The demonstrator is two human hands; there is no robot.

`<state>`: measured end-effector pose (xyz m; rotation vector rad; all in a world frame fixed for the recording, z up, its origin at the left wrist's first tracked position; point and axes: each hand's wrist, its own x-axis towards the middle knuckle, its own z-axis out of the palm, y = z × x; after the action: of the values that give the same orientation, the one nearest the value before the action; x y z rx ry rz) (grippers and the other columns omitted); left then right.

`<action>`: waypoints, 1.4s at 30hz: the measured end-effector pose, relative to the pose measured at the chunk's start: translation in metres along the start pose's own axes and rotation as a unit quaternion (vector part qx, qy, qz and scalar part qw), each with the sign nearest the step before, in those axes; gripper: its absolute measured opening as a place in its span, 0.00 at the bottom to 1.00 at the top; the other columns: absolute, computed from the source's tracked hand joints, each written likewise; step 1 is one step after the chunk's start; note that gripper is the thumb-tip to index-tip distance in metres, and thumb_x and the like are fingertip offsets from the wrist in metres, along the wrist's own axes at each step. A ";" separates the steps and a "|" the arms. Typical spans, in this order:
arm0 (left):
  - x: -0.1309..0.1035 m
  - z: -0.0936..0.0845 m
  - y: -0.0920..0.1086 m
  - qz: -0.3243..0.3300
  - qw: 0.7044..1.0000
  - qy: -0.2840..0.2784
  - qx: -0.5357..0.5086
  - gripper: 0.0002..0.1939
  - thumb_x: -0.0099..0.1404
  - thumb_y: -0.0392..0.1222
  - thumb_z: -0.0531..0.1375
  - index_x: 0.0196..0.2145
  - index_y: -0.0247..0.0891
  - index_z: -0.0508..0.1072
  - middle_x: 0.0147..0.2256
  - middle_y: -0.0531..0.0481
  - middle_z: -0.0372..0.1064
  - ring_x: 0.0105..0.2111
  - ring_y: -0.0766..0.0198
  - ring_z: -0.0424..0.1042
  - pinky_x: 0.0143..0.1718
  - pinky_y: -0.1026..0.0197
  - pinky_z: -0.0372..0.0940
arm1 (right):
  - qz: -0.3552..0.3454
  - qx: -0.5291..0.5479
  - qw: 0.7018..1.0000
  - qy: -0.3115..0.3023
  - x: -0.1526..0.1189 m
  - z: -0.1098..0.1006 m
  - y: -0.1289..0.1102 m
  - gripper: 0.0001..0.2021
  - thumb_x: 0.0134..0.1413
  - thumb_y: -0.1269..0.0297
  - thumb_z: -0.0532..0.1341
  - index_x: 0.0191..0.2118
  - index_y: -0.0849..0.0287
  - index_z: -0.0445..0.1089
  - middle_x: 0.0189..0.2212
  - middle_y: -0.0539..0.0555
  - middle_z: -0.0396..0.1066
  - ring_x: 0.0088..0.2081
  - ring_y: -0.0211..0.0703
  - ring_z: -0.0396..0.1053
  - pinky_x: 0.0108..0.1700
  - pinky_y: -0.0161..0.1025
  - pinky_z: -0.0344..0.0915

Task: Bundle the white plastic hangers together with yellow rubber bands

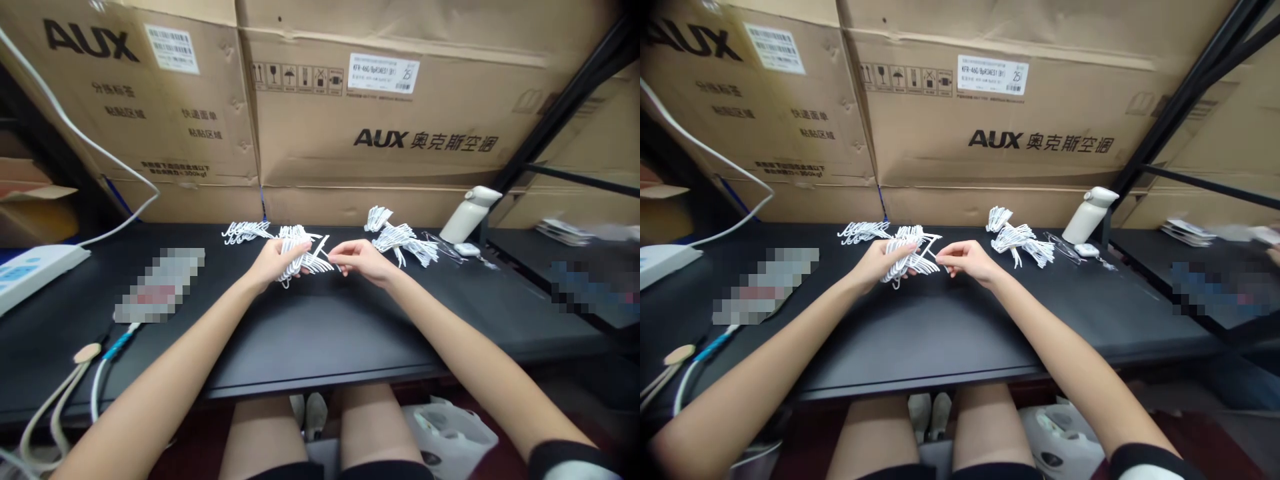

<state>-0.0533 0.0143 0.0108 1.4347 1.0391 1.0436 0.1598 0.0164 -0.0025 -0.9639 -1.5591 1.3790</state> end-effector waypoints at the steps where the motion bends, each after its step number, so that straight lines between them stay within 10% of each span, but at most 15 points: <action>1: 0.000 0.000 -0.001 0.000 1.000 0.001 0.001 0.15 0.54 0.50 0.66 0.29 0.33 0.76 0.24 0.43 0.75 0.21 0.59 0.74 0.20 0.65 0.68 | 0.000 0.002 1.000 -0.002 0.000 0.001 0.000 0.13 0.39 0.59 0.70 0.30 0.63 0.76 0.21 0.49 0.68 0.22 0.31 0.62 0.26 0.33 0.64; 42: -0.004 0.000 0.003 0.041 0.994 -0.060 0.076 0.16 0.54 0.52 0.65 0.27 0.34 0.76 0.24 0.48 0.75 0.23 0.63 0.73 0.23 0.66 0.65 | 0.074 0.108 0.991 -0.011 -0.007 0.027 -0.003 0.13 0.40 0.60 0.70 0.31 0.62 0.75 0.29 0.51 0.72 0.29 0.33 0.66 0.34 0.34 0.64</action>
<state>-0.0539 0.0106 0.0133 1.6556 0.9960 0.9394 0.1371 -0.0006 -0.0023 -0.9473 -1.3423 1.6313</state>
